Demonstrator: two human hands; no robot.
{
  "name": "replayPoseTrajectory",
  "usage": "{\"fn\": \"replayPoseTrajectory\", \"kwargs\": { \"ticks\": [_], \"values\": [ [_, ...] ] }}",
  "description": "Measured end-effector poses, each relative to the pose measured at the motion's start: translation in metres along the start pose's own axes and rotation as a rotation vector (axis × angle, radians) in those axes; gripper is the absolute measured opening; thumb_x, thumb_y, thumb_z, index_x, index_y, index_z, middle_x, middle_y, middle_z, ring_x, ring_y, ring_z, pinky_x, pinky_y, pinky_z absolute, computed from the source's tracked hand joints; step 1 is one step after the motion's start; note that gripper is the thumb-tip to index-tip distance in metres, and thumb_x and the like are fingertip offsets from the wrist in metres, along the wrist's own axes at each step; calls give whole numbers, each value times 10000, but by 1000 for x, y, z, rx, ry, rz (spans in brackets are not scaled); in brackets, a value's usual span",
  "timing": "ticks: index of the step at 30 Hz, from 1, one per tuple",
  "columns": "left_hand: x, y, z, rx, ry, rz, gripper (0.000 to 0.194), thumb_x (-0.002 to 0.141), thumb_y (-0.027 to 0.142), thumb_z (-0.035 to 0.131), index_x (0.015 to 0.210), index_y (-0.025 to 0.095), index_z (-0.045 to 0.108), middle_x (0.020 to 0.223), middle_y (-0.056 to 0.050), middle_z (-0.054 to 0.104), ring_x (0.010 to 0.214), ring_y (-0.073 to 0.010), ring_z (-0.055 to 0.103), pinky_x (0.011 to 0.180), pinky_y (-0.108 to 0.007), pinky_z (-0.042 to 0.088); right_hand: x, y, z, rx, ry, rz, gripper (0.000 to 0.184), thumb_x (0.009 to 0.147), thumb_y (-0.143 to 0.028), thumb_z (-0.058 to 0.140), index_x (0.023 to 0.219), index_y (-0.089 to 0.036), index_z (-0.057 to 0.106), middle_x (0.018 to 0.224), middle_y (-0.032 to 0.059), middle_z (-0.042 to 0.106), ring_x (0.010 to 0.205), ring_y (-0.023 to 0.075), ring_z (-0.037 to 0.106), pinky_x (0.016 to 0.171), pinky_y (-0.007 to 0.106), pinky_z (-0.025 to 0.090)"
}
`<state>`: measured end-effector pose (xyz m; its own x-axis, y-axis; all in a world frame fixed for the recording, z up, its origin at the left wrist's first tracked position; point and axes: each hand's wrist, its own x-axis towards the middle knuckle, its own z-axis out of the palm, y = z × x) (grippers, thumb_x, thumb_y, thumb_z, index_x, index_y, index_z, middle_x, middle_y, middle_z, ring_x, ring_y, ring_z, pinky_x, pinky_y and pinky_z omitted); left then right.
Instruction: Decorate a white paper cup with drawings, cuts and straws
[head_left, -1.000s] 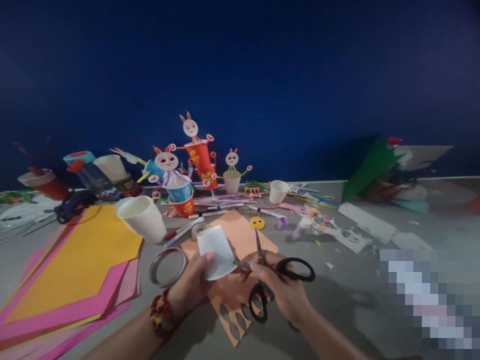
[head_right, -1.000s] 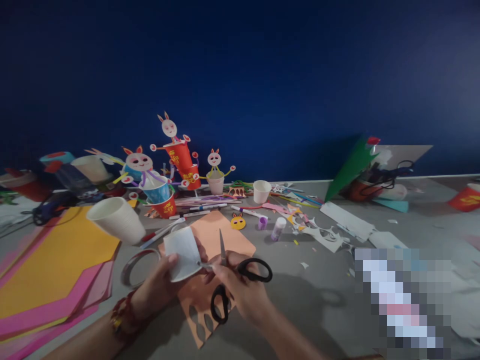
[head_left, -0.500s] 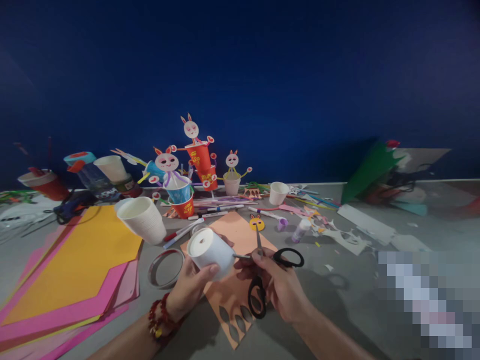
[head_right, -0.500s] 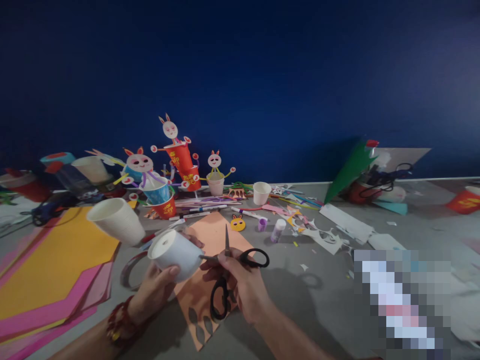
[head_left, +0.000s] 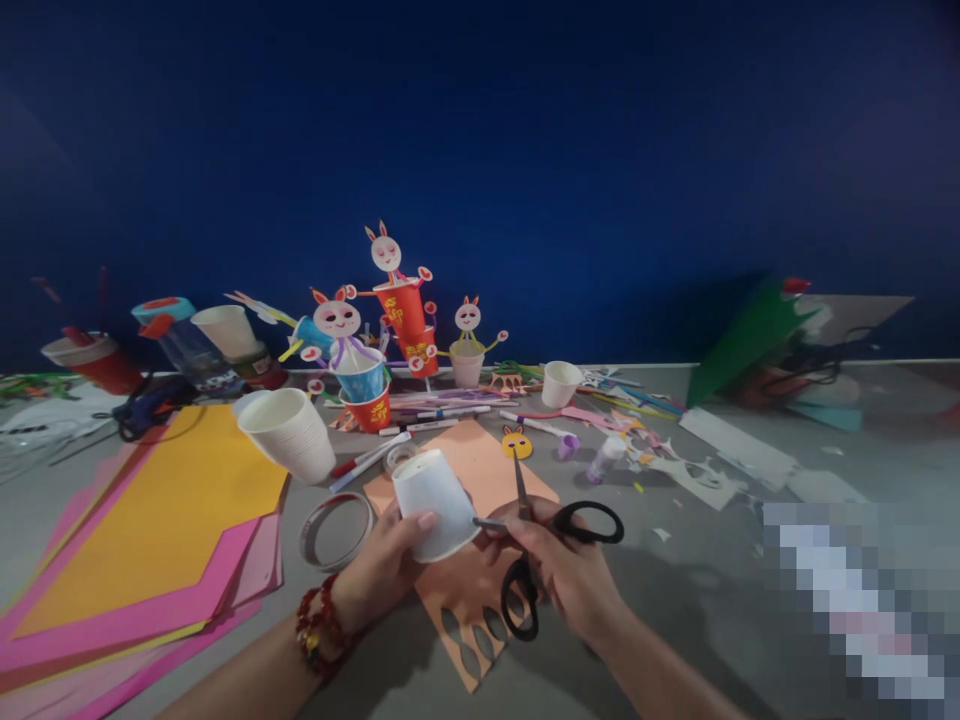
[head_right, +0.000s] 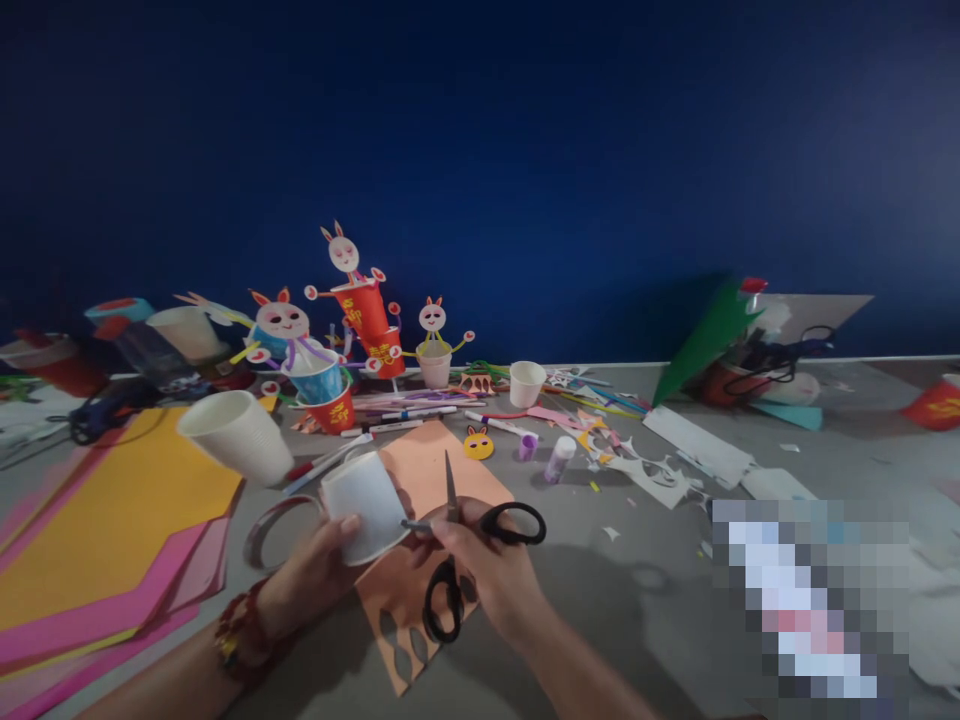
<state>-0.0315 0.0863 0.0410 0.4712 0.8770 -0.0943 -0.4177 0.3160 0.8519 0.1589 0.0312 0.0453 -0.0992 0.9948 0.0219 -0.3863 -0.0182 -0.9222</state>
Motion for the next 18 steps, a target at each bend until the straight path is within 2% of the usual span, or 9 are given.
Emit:
{"fn": "replayPoseTrajectory", "kwargs": {
  "ticks": [3,5,10,13,18],
  "values": [
    [-1,1,0,-25,-38,-31,328,745,355,765,983,135,717,928,-106,771,897,-268,704,811,-323,530,-2,-4,0,-144,11,0,269,879,-420,637,816,-166,701,763,59,744,683,173,660,531,217,447],
    [-1,2,0,-41,-60,-50,303,759,350,750,971,136,721,908,-103,772,897,-274,703,837,-352,534,-3,-9,1,-230,5,-22,296,883,-440,620,785,-171,700,736,52,734,646,167,642,524,222,447],
    [-1,5,2,-34,-71,-99,333,729,377,771,955,135,734,901,-105,763,873,-278,705,820,-363,547,-3,-15,3,-296,-35,-69,303,875,-451,622,771,-179,705,702,38,717,696,187,672,641,253,517],
    [-1,7,1,-15,-72,-130,342,724,381,779,955,132,733,898,-105,757,842,-262,703,800,-342,544,-3,-16,1,-357,-72,-119,297,896,-434,603,774,-189,717,758,41,714,751,198,683,676,257,529],
    [1,8,-6,47,-64,-230,361,720,362,788,972,112,721,884,-107,751,820,-243,695,760,-314,538,-2,-19,-3,-588,-198,-195,255,938,-346,557,819,-211,736,818,40,710,837,212,678,743,270,514]
  ]
}}
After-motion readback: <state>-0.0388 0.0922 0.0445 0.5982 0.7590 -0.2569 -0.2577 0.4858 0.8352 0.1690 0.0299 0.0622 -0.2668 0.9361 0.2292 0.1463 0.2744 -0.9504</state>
